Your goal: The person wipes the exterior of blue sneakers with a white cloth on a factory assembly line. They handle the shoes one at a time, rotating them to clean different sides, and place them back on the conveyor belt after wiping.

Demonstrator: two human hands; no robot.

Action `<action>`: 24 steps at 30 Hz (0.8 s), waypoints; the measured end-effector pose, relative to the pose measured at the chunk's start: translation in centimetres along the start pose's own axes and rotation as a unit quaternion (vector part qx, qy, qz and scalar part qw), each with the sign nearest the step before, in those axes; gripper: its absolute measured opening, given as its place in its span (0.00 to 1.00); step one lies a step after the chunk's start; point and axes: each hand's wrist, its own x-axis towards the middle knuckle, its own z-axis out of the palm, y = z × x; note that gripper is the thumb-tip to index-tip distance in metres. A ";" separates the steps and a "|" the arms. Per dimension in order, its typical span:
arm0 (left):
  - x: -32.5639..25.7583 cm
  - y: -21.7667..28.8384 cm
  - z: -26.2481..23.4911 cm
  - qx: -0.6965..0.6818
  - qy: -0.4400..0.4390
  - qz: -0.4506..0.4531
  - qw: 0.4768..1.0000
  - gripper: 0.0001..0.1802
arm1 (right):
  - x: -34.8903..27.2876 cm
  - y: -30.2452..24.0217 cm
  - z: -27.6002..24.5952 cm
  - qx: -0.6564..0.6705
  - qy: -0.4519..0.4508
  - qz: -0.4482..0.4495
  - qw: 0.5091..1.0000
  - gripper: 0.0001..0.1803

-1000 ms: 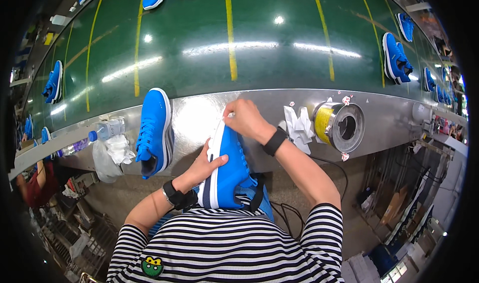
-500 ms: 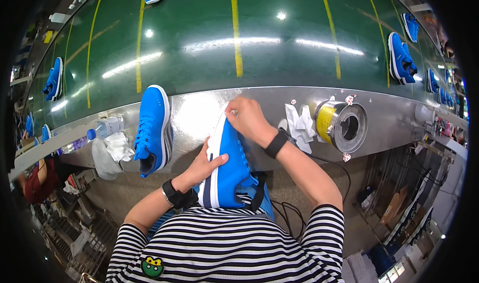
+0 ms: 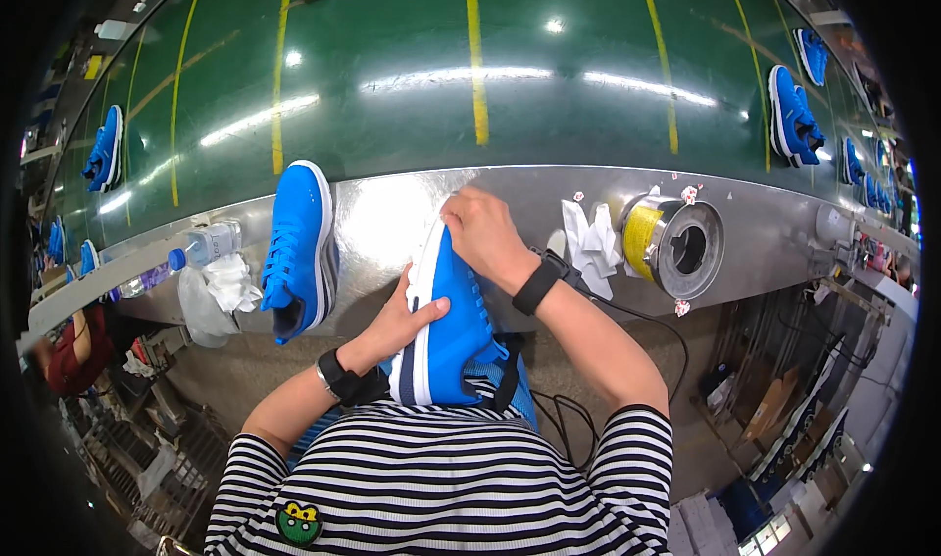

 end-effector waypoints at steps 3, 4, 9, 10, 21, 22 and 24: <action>0.1 0.3 -0.2 0.017 0.004 0.001 1.000 0.49 | -0.7 -0.5 -0.1 0.007 -0.011 -0.017 1.000 0.03; 0.0 0.5 -0.2 0.022 0.003 0.003 1.000 0.49 | -1.0 -0.6 -0.2 0.012 -0.019 -0.021 1.000 0.03; 0.0 0.5 0.0 -0.012 -0.010 0.009 1.000 0.48 | 0.3 -0.1 0.0 -0.045 -0.003 -0.011 0.999 0.04; 0.1 0.4 -0.1 -0.011 -0.008 0.008 1.000 0.48 | 0.6 0.0 0.1 -0.031 -0.001 -0.008 0.999 0.04; 0.2 0.9 -0.3 0.036 0.002 0.044 0.998 0.46 | -2.8 -2.5 0.8 -0.018 0.003 -0.083 0.996 0.01; 0.1 0.7 -0.2 0.031 0.000 0.045 0.998 0.46 | -2.5 -2.3 0.7 -0.030 0.009 -0.078 0.996 0.01; 0.1 0.1 -0.1 0.033 0.002 0.031 0.999 0.45 | -2.1 -1.8 0.6 -0.058 0.019 -0.063 0.996 0.01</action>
